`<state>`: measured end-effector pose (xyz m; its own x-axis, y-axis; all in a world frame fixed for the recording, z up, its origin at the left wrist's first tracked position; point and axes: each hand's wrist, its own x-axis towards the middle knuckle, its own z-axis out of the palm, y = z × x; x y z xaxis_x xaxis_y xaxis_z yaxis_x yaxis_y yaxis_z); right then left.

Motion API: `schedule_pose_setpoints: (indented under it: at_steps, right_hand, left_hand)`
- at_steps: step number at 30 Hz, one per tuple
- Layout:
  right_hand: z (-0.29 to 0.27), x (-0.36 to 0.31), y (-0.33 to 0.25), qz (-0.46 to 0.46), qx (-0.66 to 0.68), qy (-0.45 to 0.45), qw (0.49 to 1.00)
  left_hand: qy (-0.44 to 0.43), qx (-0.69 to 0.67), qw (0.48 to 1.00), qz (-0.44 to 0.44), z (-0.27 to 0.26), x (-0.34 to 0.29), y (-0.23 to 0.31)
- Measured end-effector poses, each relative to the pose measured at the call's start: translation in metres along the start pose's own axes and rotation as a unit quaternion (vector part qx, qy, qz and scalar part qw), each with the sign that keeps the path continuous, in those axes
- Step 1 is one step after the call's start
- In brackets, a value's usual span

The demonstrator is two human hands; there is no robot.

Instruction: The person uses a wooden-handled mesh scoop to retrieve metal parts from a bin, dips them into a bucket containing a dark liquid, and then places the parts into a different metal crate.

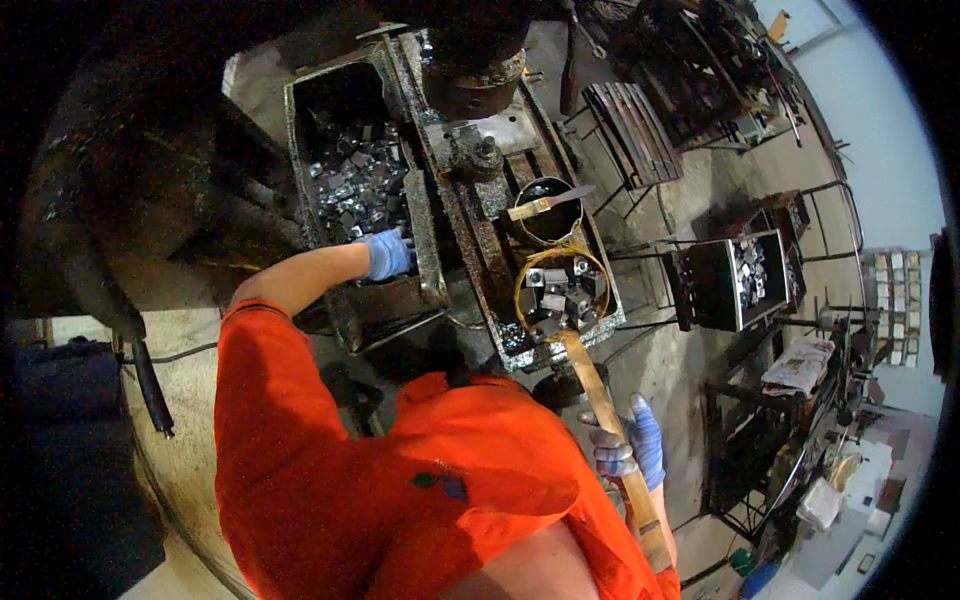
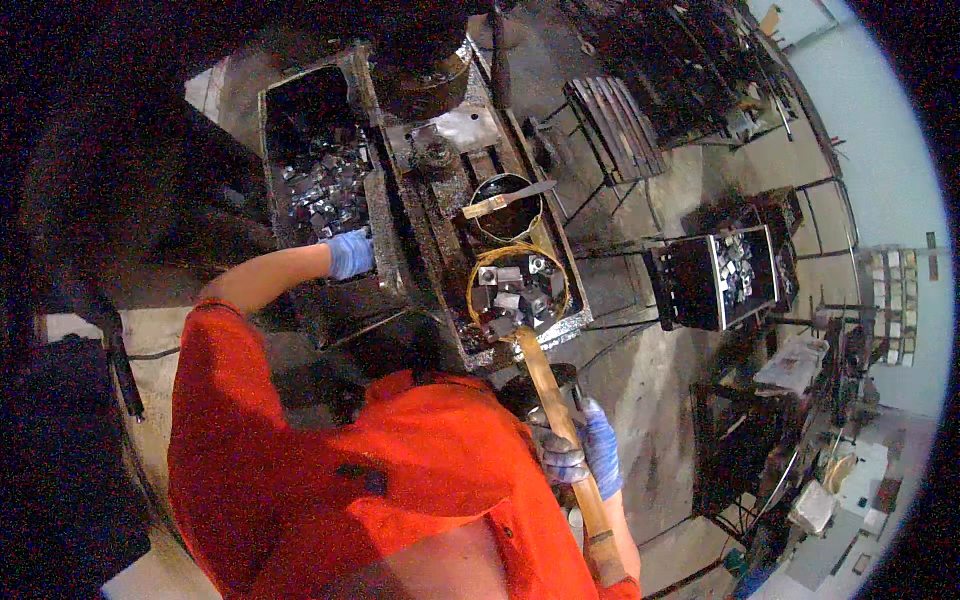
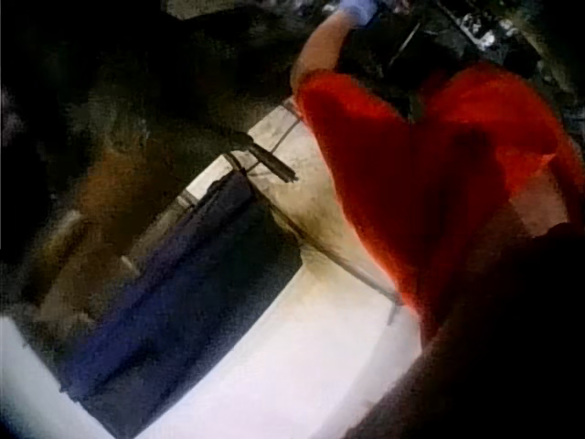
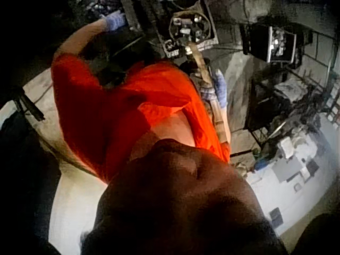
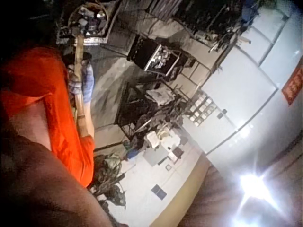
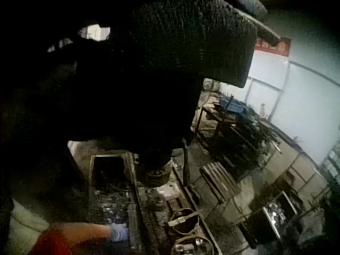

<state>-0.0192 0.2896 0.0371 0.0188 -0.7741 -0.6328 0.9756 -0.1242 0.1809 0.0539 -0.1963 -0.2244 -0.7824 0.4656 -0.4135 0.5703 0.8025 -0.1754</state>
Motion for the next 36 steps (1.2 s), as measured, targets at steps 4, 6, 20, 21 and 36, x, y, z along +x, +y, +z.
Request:
schedule_pose_setpoints:
  at_steps: [4,6,20,21,36]
  right_hand:
    - [0.001,-0.001,0.005,-0.023,0.004,0.023,0.999]
    - [0.001,0.0,0.007,-0.032,0.001,0.026,0.999]
    - [-0.011,0.002,0.008,-0.016,0.041,-0.022,0.999]
    - [-0.011,0.001,0.008,-0.016,0.05,-0.018,0.998]
    - [-0.015,0.002,0.009,-0.013,0.049,-0.03,0.998]
  left_hand:
    - [0.004,0.071,0.997,0.018,0.057,0.015,0.01]
    - [-0.022,0.047,0.998,0.018,0.052,0.021,0.011]
    - [-0.167,-0.087,0.981,-0.037,0.035,0.015,0.014]
    - [-0.176,-0.096,0.979,-0.045,0.033,0.014,0.014]
    - [-0.194,-0.131,0.969,-0.074,0.03,0.015,0.016]
